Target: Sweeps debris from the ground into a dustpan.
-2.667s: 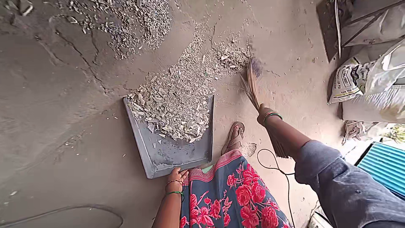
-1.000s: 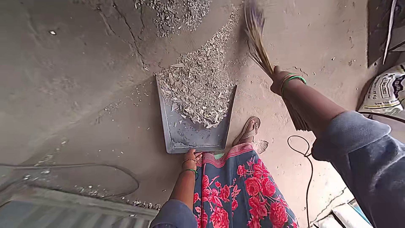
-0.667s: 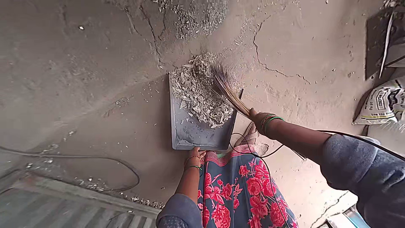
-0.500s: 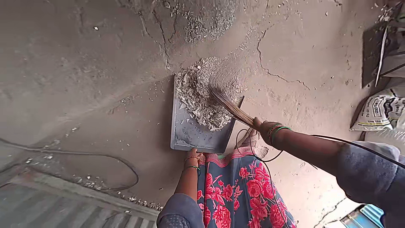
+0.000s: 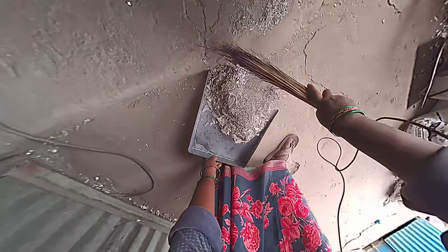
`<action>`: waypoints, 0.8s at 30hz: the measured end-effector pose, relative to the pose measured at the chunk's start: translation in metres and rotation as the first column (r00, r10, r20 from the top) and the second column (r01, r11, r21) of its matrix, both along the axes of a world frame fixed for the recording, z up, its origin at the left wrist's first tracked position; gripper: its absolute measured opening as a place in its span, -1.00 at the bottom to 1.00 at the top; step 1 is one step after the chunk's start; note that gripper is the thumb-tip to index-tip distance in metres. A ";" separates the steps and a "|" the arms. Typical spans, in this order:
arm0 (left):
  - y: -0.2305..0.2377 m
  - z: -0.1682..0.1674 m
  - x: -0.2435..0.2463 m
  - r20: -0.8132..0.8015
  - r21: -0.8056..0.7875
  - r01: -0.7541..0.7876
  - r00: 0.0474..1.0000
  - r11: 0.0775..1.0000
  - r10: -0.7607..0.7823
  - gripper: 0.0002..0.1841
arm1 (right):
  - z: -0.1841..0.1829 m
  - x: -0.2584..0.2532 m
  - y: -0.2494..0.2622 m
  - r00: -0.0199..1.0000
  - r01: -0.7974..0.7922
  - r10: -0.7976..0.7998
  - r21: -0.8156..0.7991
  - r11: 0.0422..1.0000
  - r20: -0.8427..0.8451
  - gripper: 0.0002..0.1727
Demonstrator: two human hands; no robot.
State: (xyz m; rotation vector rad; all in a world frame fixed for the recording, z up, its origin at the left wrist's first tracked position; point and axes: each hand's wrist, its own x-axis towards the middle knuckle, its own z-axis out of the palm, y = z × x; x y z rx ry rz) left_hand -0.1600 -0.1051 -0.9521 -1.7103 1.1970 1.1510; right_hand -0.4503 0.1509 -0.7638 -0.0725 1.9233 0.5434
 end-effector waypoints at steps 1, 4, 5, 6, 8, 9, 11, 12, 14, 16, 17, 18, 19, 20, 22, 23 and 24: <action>0.000 0.000 0.000 -0.001 -0.004 -0.002 1.000 1.000 0.002 -0.54 | -0.019 -0.002 -0.004 1.000 0.001 -0.001 0.017 1.000 0.017 -0.09; -0.001 0.000 0.001 -0.003 0.004 -0.003 1.000 1.000 0.003 -0.55 | -0.063 0.030 -0.001 0.992 0.070 -0.071 0.019 0.997 0.105 -0.03; -0.001 0.000 -0.001 -0.006 0.005 -0.005 1.000 1.000 0.005 -0.56 | -0.065 0.044 -0.002 0.989 0.085 -0.084 -0.002 0.996 0.121 -0.02; -0.002 0.000 0.000 -0.004 0.004 -0.003 1.000 1.000 0.003 -0.55 | -0.060 0.054 -0.007 0.982 0.087 -0.086 0.006 0.996 0.167 -0.01; -0.002 0.001 0.004 -0.009 0.011 0.005 1.000 1.000 -0.005 -0.54 | -0.038 0.065 -0.016 0.957 0.073 -0.083 0.045 0.996 0.278 -0.02; -0.003 0.000 0.003 -0.016 0.016 0.004 1.000 1.000 -0.003 -0.53 | -0.025 0.067 -0.016 0.945 0.064 -0.076 0.048 0.997 0.318 -0.03; -0.003 -0.001 0.002 -0.012 0.015 -0.001 1.000 1.000 0.001 -0.53 | 0.001 0.069 -0.010 0.928 0.054 -0.075 0.067 0.996 0.365 -0.06; -0.002 -0.002 0.002 -0.008 0.014 0.002 1.000 1.000 -0.002 -0.53 | 0.012 0.069 -0.003 0.929 0.056 -0.081 0.079 0.995 0.361 -0.07; -0.002 -0.002 0.003 -0.004 0.020 0.006 1.000 1.000 -0.006 -0.52 | 0.027 0.068 0.017 0.950 0.076 -0.101 0.098 0.992 0.295 -0.09; -0.003 -0.003 0.003 -0.007 0.025 0.008 1.000 1.000 -0.008 -0.53 | 0.028 0.062 0.042 0.976 0.157 -0.171 0.103 0.982 0.137 -0.09; -0.003 -0.004 0.004 -0.006 0.023 0.015 1.000 1.000 -0.015 -0.53 | 0.022 0.056 0.054 0.976 0.206 -0.212 0.109 0.973 0.050 -0.08; -0.003 -0.005 0.005 -0.003 0.020 0.020 1.000 1.000 -0.020 -0.54 | 0.011 0.050 0.064 0.967 0.254 -0.253 0.128 0.959 -0.021 -0.07; -0.003 -0.006 0.005 -0.001 0.015 0.027 1.000 1.000 -0.027 -0.54 | -0.003 0.048 0.072 0.955 0.298 -0.292 0.146 0.943 -0.062 -0.06; -0.003 -0.006 0.005 0.005 0.016 0.026 1.000 1.000 -0.026 -0.53 | -0.018 0.050 0.077 0.942 0.335 -0.328 0.160 0.929 -0.069 -0.04; -0.003 -0.007 0.003 0.005 0.009 0.020 1.000 1.000 -0.020 -0.54 | -0.043 0.071 0.070 0.925 0.367 -0.377 0.166 0.915 0.034 -0.04; -0.003 -0.007 0.002 0.006 0.001 0.022 1.000 1.000 -0.022 -0.54 | -0.049 0.086 0.056 0.915 0.359 -0.383 0.175 0.917 0.129 -0.04; -0.003 -0.006 0.004 0.011 0.000 0.024 1.000 1.000 -0.024 -0.54 | -0.049 0.103 0.041 0.898 0.342 -0.377 0.179 0.923 0.227 -0.03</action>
